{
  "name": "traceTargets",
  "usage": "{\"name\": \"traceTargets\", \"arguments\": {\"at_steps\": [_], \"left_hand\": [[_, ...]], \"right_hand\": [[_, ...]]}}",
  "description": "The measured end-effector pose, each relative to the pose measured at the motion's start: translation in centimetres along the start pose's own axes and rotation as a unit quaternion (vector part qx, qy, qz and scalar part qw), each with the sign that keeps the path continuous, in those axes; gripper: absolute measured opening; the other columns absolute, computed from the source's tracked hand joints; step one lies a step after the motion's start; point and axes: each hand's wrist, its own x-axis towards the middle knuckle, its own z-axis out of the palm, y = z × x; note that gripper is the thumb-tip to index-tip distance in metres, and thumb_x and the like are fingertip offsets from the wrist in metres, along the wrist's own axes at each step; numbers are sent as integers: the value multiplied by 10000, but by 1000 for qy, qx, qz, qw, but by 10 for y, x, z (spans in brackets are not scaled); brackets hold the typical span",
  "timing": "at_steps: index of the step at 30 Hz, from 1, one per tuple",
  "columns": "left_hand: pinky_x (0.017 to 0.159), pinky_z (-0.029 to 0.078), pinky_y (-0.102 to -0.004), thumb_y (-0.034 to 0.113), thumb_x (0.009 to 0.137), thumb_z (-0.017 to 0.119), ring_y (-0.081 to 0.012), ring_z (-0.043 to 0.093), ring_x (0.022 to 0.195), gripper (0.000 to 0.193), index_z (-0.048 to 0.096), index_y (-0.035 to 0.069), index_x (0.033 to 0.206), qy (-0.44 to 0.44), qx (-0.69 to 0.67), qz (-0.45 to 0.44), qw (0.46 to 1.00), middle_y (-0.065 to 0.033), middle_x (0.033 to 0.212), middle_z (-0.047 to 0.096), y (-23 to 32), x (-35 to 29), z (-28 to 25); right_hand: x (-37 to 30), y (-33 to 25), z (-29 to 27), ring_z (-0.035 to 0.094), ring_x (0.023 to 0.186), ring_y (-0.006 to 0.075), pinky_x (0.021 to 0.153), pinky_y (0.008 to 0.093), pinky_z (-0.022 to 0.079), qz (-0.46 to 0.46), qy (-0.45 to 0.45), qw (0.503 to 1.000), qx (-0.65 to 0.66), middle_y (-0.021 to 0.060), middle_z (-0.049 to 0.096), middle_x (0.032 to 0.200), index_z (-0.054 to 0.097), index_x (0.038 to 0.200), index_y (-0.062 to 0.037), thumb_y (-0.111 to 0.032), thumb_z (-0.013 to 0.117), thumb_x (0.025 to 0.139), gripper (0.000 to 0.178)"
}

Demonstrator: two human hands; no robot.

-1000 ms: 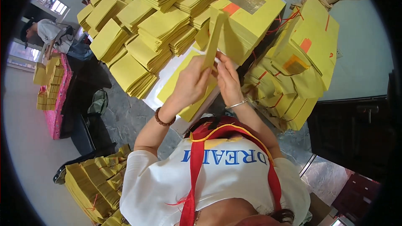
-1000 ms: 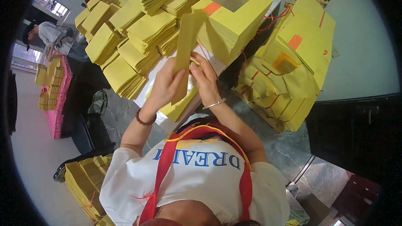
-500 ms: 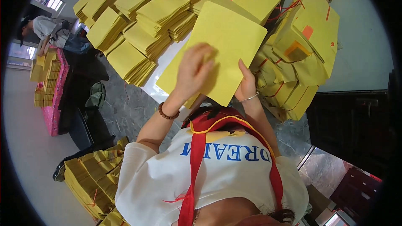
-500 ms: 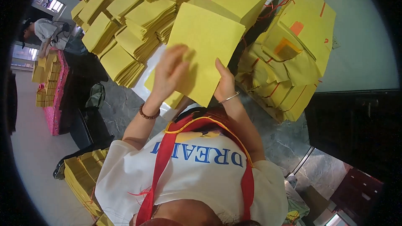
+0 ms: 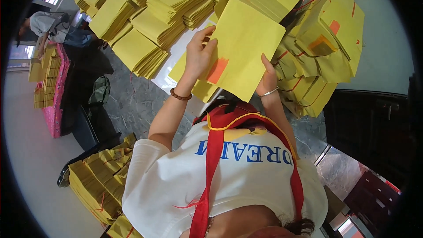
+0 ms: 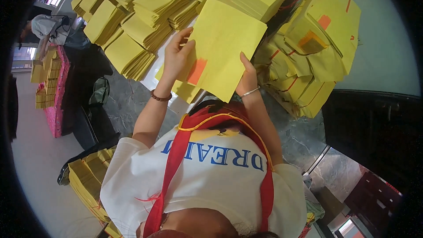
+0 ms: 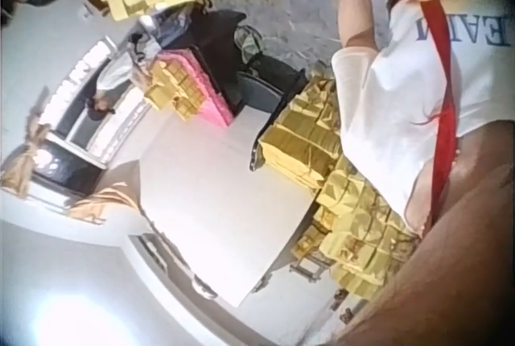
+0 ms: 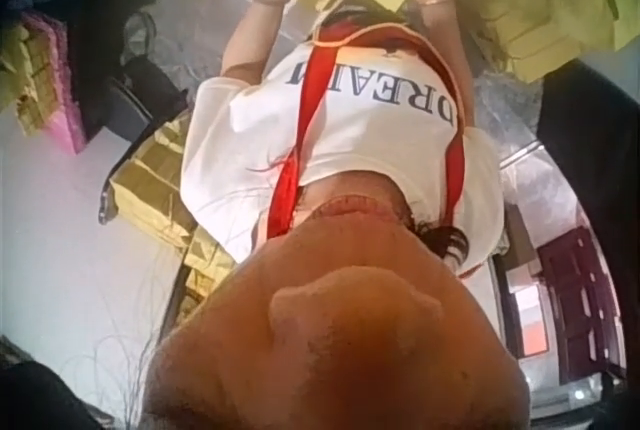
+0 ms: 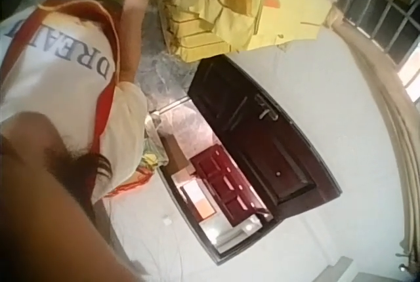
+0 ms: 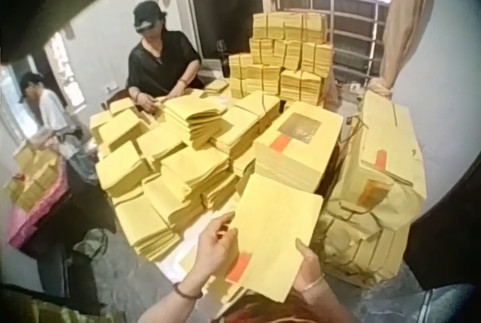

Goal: Folding and stacking sheets of yellow paper with foil squares.

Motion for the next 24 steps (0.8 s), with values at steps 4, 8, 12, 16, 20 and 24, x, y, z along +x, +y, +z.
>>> {"name": "traceTargets", "arguments": {"at_steps": [4,8,12,16,20,24], "left_hand": [[788,405,-356,178,745,606,-271,487,922,403,515,24,1106,55,318,189,927,-160,1061,506,3,-10,6],[892,345,-390,337,699,652,-344,413,1060,621,436,8,1180,-131,211,71,966,-197,1145,458,7,-30,22],[908,345,-405,451,655,661,-367,410,1067,825,333,-14,1252,-210,206,17,956,-216,1215,408,0,-35,25],[933,328,-404,462,670,646,-379,391,1109,858,282,-26,1275,-238,145,-14,960,-241,1245,376,-4,-38,25],[925,336,-357,409,710,637,-332,402,1119,785,304,-25,1273,-283,80,-65,954,-230,1234,396,-3,-32,20],[878,371,-291,319,766,618,-233,452,1074,662,330,13,1278,-307,-30,-147,940,-175,1224,427,-13,-32,14]], "right_hand": [[8,15,-7,449,1092,247,931,375,350,27,-15,999,24,119,455,1197,361,1228,-23,-301,399,891,438],[13,37,-1,424,1117,222,946,362,333,43,-26,998,34,84,434,1224,346,1246,-61,-334,364,904,438],[14,37,3,399,1144,231,961,367,313,34,-49,998,37,96,409,1251,322,1265,-57,-440,328,891,535],[11,37,5,361,1172,230,981,359,278,49,-124,988,77,84,370,1279,286,1287,-77,-533,282,868,619],[12,40,11,339,1185,245,991,381,255,-4,-77,997,21,95,348,1289,258,1300,-79,-550,266,861,643],[12,40,-1,362,1164,246,980,390,269,2,-77,995,63,95,376,1267,276,1292,-77,-536,262,868,625]]}}
